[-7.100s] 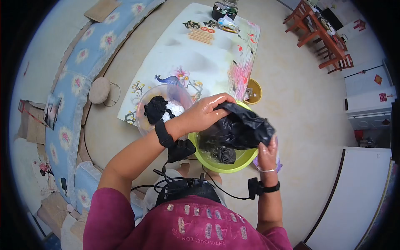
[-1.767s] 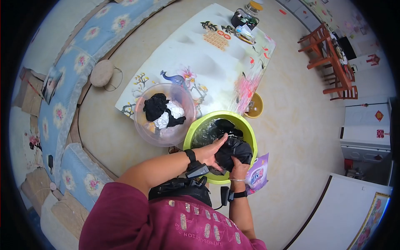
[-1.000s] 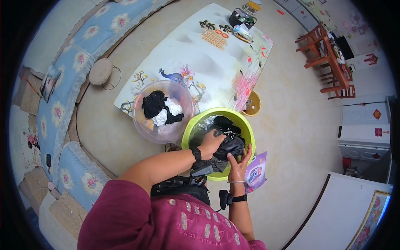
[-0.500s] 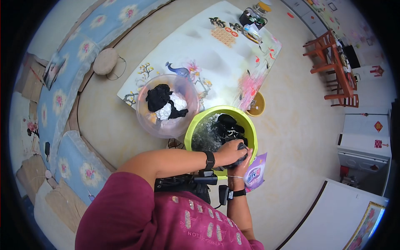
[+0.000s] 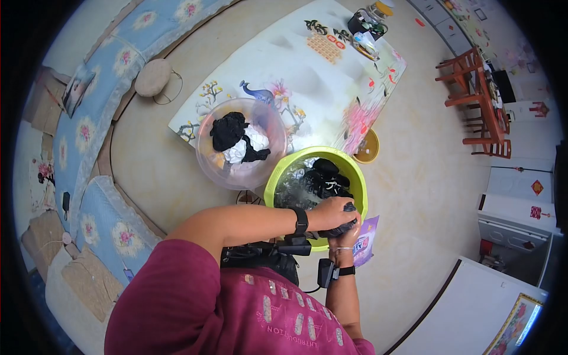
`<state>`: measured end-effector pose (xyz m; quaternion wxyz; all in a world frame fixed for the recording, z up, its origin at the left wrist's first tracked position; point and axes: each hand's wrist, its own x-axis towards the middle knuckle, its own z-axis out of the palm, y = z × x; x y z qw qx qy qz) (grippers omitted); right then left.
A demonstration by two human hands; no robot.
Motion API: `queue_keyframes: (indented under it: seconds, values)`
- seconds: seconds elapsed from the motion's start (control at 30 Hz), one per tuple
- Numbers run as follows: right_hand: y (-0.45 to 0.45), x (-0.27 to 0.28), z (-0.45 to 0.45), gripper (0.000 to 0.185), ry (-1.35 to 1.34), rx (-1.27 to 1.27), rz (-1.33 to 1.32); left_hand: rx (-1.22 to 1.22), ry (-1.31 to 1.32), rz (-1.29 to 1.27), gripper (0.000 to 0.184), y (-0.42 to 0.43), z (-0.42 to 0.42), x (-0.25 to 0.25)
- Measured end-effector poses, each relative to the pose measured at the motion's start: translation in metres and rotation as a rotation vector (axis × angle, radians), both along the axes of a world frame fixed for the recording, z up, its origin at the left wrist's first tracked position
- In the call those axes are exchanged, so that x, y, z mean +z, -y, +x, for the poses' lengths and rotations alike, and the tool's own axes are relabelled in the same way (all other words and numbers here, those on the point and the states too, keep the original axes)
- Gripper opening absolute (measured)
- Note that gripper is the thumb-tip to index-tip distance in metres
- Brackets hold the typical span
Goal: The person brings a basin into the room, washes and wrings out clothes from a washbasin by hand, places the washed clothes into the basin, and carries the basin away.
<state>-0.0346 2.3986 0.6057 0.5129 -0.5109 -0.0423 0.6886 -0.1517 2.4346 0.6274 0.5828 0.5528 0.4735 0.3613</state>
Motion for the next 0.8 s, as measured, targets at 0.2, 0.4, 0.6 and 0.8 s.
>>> queue_keyframes:
  seconds: [0.2,0.4,0.6,0.8]
  values:
    - [0.008,-0.005,0.012,0.054,-0.159,-0.001,0.131,-0.014,0.051,0.295,0.022,0.009,0.004,-0.005]
    - [0.010,0.019,-0.002,0.059,-0.310,0.019,0.229,-0.120,0.039,0.360,0.024,0.016,0.004,-0.007]
    - [0.015,0.000,0.013,0.041,-0.289,-0.022,0.111,-0.204,0.007,0.404,0.024,0.017,0.003,-0.009]
    - [0.021,-0.014,0.020,0.034,-0.130,-0.069,0.098,-0.197,0.090,0.391,0.026,0.023,0.004,-0.006]
